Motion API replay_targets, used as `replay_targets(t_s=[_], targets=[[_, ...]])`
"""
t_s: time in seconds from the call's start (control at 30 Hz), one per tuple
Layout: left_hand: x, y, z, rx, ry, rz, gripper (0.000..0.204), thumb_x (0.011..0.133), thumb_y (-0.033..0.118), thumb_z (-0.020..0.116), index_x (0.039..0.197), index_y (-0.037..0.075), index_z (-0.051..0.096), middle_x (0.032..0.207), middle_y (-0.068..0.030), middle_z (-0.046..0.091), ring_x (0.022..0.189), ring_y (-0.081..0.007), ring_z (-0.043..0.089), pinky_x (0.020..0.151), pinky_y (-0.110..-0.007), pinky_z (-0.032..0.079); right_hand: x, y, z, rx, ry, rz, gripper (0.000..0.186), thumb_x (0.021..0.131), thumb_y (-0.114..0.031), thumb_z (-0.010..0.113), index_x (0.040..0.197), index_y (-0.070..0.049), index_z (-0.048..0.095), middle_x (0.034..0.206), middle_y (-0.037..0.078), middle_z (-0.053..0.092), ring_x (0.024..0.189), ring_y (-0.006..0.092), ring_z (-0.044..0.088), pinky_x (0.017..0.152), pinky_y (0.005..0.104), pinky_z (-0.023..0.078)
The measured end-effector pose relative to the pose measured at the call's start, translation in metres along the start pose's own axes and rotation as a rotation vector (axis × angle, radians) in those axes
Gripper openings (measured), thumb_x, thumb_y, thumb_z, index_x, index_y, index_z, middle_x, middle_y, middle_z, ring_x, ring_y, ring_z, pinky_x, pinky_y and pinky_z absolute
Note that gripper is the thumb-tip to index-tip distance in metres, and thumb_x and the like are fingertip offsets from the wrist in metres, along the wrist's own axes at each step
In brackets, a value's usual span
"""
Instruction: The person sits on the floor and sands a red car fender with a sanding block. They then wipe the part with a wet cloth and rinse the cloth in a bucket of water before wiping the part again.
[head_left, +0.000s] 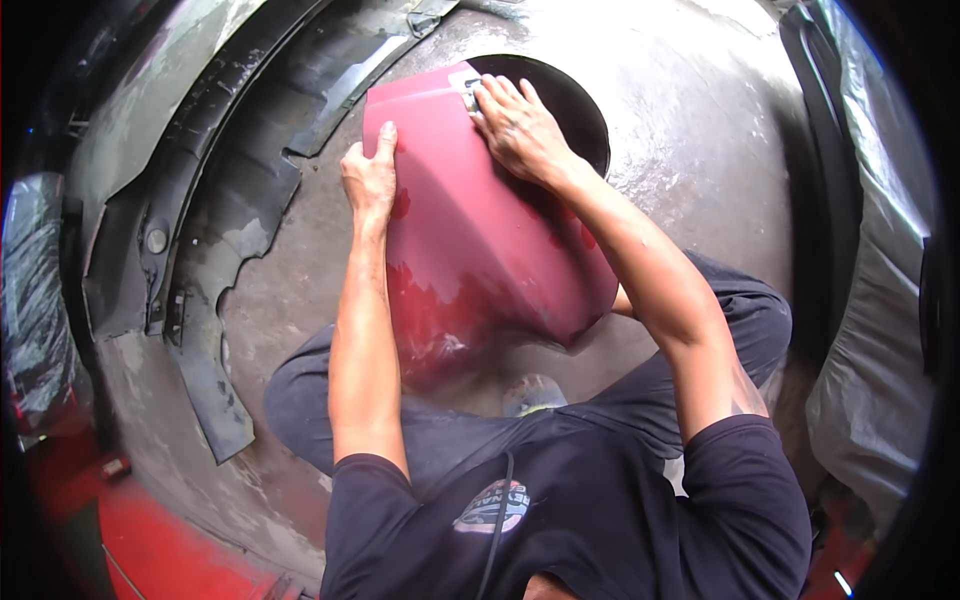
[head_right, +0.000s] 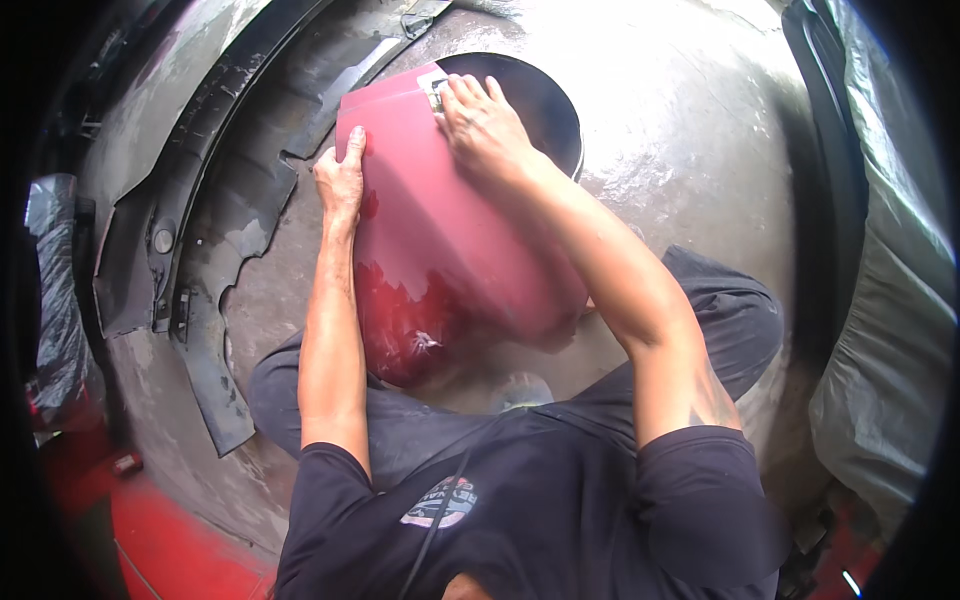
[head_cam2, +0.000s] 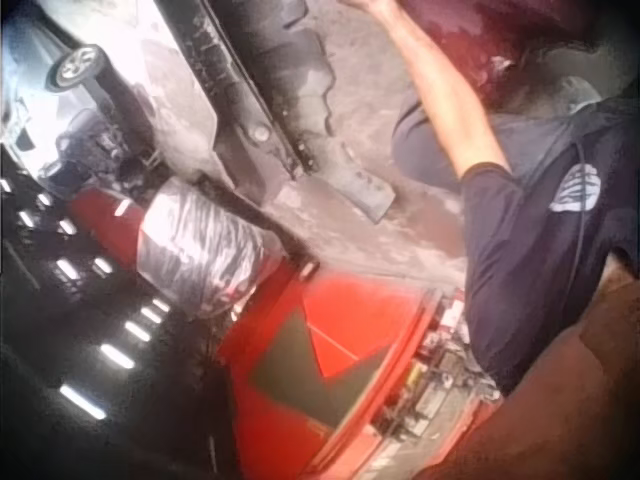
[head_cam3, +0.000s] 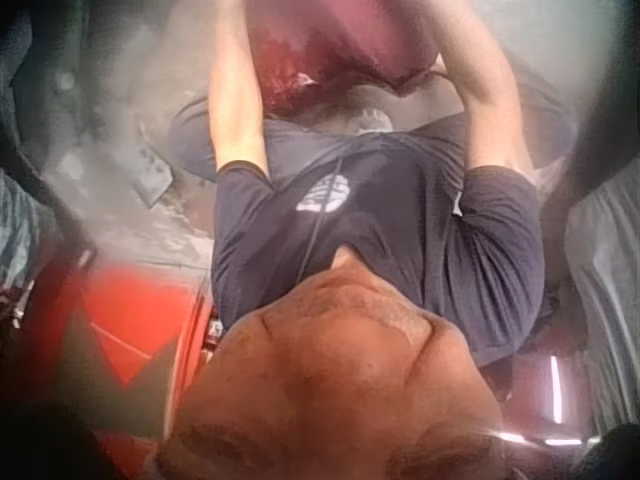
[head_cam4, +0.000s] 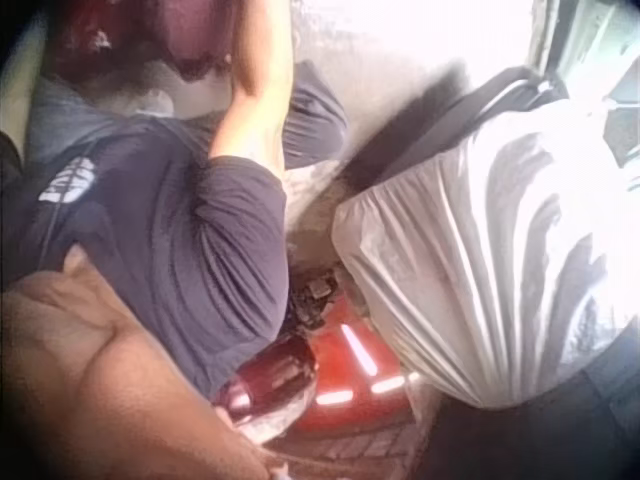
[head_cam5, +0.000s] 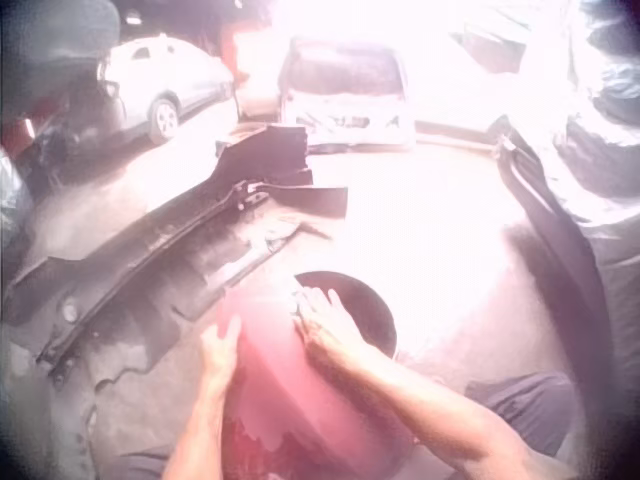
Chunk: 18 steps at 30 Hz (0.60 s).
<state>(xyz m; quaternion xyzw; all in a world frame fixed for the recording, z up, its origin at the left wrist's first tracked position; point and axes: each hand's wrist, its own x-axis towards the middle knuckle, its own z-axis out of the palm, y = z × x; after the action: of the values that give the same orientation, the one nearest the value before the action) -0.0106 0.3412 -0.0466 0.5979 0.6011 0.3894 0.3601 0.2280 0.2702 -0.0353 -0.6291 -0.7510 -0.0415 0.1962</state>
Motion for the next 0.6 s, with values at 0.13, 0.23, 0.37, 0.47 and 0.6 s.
replay_targets(t_s=[0.13, 0.23, 0.37, 0.47, 0.6], targets=[[0.003, -0.009, -0.005, 0.012, 0.042, -0.007, 0.06, 0.094, 0.052, 0.072, 0.094, -0.008, 0.073, 0.084, -0.0186, 0.075, 0.077, -0.0263, 0.071, 0.075, -0.04, 0.055, -0.063, -0.016, -0.031, 0.005, -0.034, -0.047, 0.049, 0.106, -0.026, 0.051, 0.145, 0.005, 0.051, 0.156, 0.024, 0.047, 0.148, 0.0376, 0.041, 0.122, 0.0555, 0.028], [-0.001, 0.001, -0.007, -0.006, 0.001, -0.03, 0.06, 0.094, 0.052, 0.072, 0.095, -0.008, 0.073, 0.084, -0.0184, 0.075, 0.078, -0.0257, 0.071, 0.076, -0.04, 0.055, -0.116, -0.015, -0.04, 0.03, -0.042, -0.018, 0.048, 0.106, -0.024, 0.052, 0.145, 0.005, 0.051, 0.155, 0.023, 0.048, 0.149, 0.037, 0.04, 0.123, 0.0566, 0.027], [-0.005, 0.004, 0.002, -0.047, -0.009, 0.001, 0.059, 0.095, 0.051, 0.072, 0.096, -0.007, 0.074, 0.084, -0.018, 0.075, 0.079, -0.0253, 0.071, 0.077, -0.04, 0.054, -0.026, 0.001, -0.016, 0.079, 0.008, -0.041, 0.047, 0.107, -0.025, 0.052, 0.144, 0.004, 0.051, 0.151, 0.024, 0.052, 0.147, 0.0371, 0.043, 0.121, 0.0564, 0.029], [-0.002, -0.002, -0.002, 0.042, 0.012, -0.008, 0.059, 0.095, 0.052, 0.071, 0.096, -0.007, 0.074, 0.084, -0.0185, 0.075, 0.08, -0.0258, 0.071, 0.077, -0.041, 0.054, -0.027, -0.01, -0.023, 0.061, -0.053, -0.028, 0.048, 0.107, -0.025, 0.051, 0.145, 0.005, 0.05, 0.153, 0.024, 0.05, 0.147, 0.0371, 0.043, 0.122, 0.056, 0.029], [-0.007, 0.005, -0.009, 0.021, -0.026, -0.069, 0.059, 0.095, 0.052, 0.07, 0.096, -0.007, 0.074, 0.084, -0.0191, 0.075, 0.081, -0.0266, 0.071, 0.078, -0.04, 0.054, -0.118, -0.018, -0.041, 0.058, -0.063, -0.012, 0.05, 0.107, -0.024, 0.051, 0.147, 0.006, 0.048, 0.157, 0.025, 0.045, 0.149, 0.0373, 0.042, 0.123, 0.0563, 0.028]])
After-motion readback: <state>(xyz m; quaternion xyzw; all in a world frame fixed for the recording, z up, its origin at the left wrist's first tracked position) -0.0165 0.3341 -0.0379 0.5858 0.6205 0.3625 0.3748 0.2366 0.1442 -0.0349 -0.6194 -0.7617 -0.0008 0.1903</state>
